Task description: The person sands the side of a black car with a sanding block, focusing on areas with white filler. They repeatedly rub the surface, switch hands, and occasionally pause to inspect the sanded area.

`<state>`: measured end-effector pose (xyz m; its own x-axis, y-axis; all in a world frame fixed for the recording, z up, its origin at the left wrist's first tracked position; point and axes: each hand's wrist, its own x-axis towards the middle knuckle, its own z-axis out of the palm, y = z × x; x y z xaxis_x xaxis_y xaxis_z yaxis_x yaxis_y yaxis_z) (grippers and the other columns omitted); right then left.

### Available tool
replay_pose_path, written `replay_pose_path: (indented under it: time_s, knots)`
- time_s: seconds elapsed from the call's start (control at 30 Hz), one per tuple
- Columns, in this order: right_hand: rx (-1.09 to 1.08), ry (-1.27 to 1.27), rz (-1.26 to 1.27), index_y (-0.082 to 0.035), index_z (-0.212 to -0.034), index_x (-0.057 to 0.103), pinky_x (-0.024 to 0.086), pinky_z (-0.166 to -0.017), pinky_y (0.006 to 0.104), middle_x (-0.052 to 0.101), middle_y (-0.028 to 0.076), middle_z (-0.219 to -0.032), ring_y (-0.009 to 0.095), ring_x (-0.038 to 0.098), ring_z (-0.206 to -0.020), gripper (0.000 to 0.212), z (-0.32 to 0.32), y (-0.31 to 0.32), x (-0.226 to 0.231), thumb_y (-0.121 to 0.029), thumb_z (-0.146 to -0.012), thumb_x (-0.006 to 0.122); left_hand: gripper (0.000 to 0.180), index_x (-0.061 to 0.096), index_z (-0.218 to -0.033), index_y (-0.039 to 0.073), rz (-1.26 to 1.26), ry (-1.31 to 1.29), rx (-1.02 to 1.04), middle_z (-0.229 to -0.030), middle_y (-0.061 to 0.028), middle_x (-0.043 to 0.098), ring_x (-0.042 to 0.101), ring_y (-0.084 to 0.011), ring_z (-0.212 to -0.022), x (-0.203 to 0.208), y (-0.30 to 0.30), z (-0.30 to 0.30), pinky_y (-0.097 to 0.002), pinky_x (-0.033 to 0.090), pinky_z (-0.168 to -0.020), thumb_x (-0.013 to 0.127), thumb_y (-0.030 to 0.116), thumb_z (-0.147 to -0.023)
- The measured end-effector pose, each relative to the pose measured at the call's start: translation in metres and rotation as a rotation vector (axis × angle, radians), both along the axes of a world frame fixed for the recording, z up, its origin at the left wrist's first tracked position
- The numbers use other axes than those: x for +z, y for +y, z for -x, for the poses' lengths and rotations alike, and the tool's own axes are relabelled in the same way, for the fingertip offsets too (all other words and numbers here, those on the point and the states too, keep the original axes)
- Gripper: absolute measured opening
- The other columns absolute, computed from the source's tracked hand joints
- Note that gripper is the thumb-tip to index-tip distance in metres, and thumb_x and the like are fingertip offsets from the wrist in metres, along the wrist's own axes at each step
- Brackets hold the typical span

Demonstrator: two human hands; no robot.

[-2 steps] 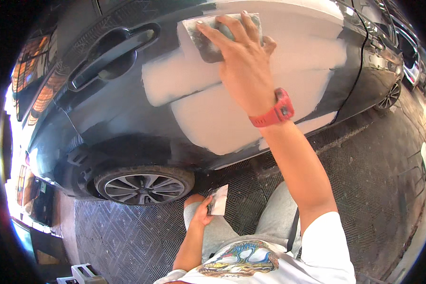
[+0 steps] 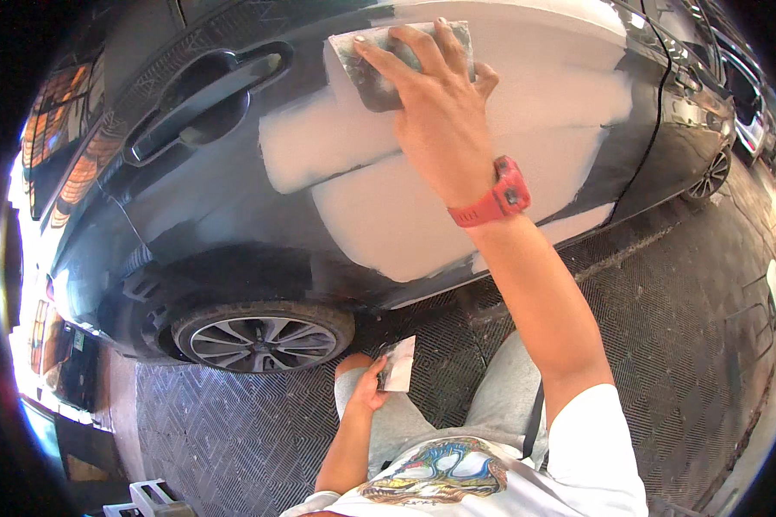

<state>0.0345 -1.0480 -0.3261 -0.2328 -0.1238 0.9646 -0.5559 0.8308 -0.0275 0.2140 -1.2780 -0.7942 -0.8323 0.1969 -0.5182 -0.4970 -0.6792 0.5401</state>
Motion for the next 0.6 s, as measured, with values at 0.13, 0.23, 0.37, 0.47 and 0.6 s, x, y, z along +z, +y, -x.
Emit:
replay_pose_path:
  time_s: [0.13,0.23,0.37,0.47,0.6]
  knots:
    - [-0.018,0.004,0.002,-0.039,-0.142,0.06,0.034,-0.1,0.0612,0.053,-0.001,-0.144,0.031,0.042,-0.144,0.079,0.017,-0.01,-0.006,0.007,-0.079,0.066,0.043,0.057,-0.14,0.006,0.003,-0.01,0.008,-0.131,-0.0116,0.068,0.068,-0.0262,-0.117,0.003,0.003,-0.002,-0.044,0.054,-0.103,0.061,0.031,-0.104]
    - [-0.045,-0.014,-0.061,-0.038,-0.142,0.06,0.034,-0.1,0.0618,0.053,0.0,-0.144,0.031,0.042,-0.144,0.078,0.012,-0.014,-0.019,0.006,-0.079,0.066,0.044,0.056,-0.14,0.006,0.04,-0.057,0.043,-0.13,-0.0116,0.069,0.068,-0.0264,-0.116,0.008,0.005,-0.005,-0.0438,0.054,-0.102,0.06,0.032,-0.105]
    - [-0.065,-0.197,-0.255,-0.037,-0.143,0.06,0.035,-0.101,0.0626,0.053,0.0,-0.144,0.031,0.043,-0.144,0.075,-0.011,-0.004,-0.031,0.005,-0.08,0.065,0.039,0.059,-0.136,0.007,0.028,-0.03,-0.006,-0.131,-0.0103,0.068,0.067,-0.0242,-0.118,0.004,0.0,0.0,-0.0434,0.054,-0.101,0.06,0.031,-0.106]
    - [-0.024,-0.293,-0.274,-0.036,-0.143,0.061,0.034,-0.102,0.0627,0.052,0.0,-0.146,0.03,0.044,-0.144,0.075,-0.023,0.015,-0.028,0.004,-0.08,0.064,0.038,0.059,-0.135,0.008,0.019,-0.023,-0.009,-0.13,-0.01,0.068,0.067,-0.0244,-0.117,0.001,-0.003,-0.003,-0.0436,0.055,-0.101,0.06,0.031,-0.106]
    - [-0.044,-0.151,-0.099,-0.037,-0.143,0.061,0.032,-0.104,0.0623,0.051,-0.001,-0.148,0.029,0.043,-0.145,0.078,-0.011,0.028,-0.019,0.007,-0.079,0.065,0.038,0.058,-0.135,0.008,0.007,-0.016,0.008,-0.128,-0.0096,0.068,0.068,-0.0246,-0.115,0.009,0.005,-0.003,-0.0431,0.056,-0.099,0.061,0.03,-0.105]
